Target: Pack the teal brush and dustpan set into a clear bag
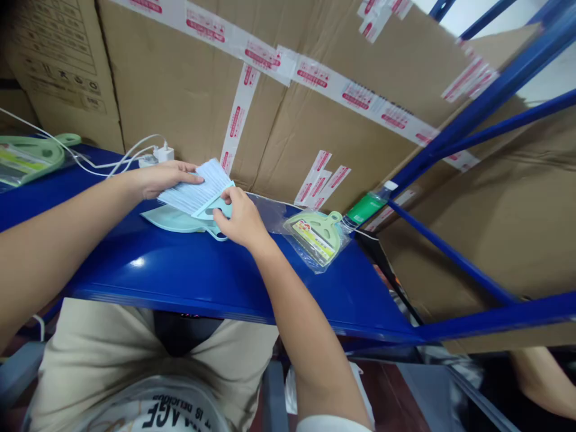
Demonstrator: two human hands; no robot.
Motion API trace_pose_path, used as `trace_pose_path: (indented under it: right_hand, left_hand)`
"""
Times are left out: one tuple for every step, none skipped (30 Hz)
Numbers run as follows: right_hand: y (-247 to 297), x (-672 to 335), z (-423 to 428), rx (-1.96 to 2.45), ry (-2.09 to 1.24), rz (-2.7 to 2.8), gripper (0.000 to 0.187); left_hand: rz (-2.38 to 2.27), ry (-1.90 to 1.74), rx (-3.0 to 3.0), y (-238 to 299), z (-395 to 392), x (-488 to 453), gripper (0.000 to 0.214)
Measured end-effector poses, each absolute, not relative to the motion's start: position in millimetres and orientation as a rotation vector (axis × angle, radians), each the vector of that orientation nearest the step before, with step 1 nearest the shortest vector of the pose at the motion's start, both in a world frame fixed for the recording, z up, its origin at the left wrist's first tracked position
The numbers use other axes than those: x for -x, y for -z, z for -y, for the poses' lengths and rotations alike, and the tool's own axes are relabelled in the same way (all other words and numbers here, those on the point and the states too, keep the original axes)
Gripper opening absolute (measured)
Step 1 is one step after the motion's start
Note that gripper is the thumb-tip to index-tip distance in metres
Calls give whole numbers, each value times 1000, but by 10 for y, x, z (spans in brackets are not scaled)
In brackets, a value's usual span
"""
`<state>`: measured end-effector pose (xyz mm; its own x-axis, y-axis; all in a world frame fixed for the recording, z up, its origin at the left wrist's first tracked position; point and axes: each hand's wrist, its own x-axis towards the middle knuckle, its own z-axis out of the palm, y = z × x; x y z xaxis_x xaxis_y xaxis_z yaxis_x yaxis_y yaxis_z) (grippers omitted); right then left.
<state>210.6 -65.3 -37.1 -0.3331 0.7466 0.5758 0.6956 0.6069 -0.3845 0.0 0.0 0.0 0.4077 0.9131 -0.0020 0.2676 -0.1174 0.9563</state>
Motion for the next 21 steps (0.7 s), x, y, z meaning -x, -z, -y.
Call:
trace_pose_path:
  right_hand:
    - [371, -2110, 658, 1137, -82, 2100, 20]
    - [371, -2110, 664, 1133, -76, 2109, 21]
    - [374, -2106, 670, 1121, -71, 2120, 23]
    - [379, -2099, 676, 1103, -68, 2134, 25]
    - [385, -2090, 680, 1085, -67, 2149, 26]
    - [393, -2080, 683, 1071, -68, 2164, 27]
    - [400, -2071, 684, 1063, -70, 2179, 28]
    - [407, -2065, 683, 1057, -73, 2193, 27]
    - [411, -2063, 681, 1053, -77, 2204, 27]
    - [413, -2064, 676, 1049, -80, 2212, 25]
    - [412, -2068, 671, 1044, -84, 2219, 23]
    - [408, -2076, 666, 1039, -86, 2221, 22]
    - [401, -2085, 661, 1038, -89, 2218, 20]
    - [395, -2096, 658, 1043, -91, 2212, 18]
    - [388, -2105, 655, 1054, -95, 2207, 17]
    - [382, -2114, 653, 1070, -99, 2204, 15]
    - [379, -2119, 653, 1090, -104, 2207, 14]
    - [377, -2123, 653, 1115, -109, 2218, 14]
    - [377, -2123, 654, 1142, -116, 2238, 14]
    - [378, -2121, 656, 1171, -125, 2265, 13]
    - [379, -2118, 659, 1201, -136, 2296, 12]
  left_hand:
    - [-1055, -751, -1702, 2, -22, 28, 45]
    - [-1060, -723, -1764, 0, -44, 59, 47]
    - [-1079, -699, -1811, -5, -65, 91, 48]
    - [-1113, -686, -1839, -12, -83, 120, 48]
    - [-1157, -683, -1851, -20, -98, 145, 48]
    - [-1200, -681, -1852, -28, -109, 167, 47]
    - [-1236, -679, -1849, -35, -118, 185, 46]
    - [-1262, -675, -1847, -40, -125, 200, 47]
    - [-1277, -669, -1849, -44, -130, 214, 47]
    - [-1286, -657, -1853, -46, -136, 227, 49]
    - [-1288, -638, -1858, -47, -142, 240, 50]
    - [-1290, -619, -1862, -47, -148, 253, 52]
    - [-1292, -599, -1866, -44, -155, 266, 53]
    - [-1298, -578, -1867, -40, -163, 278, 54]
    - [-1311, -559, -1869, -34, -174, 291, 54]
    - [-1335, -542, -1874, -25, -187, 303, 55]
    - [-1370, -520, -1884, -12, -206, 316, 54]
    - [-1415, -497, -1899, 5, -228, 329, 54]
    - [-1461, -469, -1922, 25, -255, 343, 54]
    - [-1503, -448, -1957, 49, -285, 356, 53]
    - [-1519, -433, -2014, 74, -314, 368, 52]
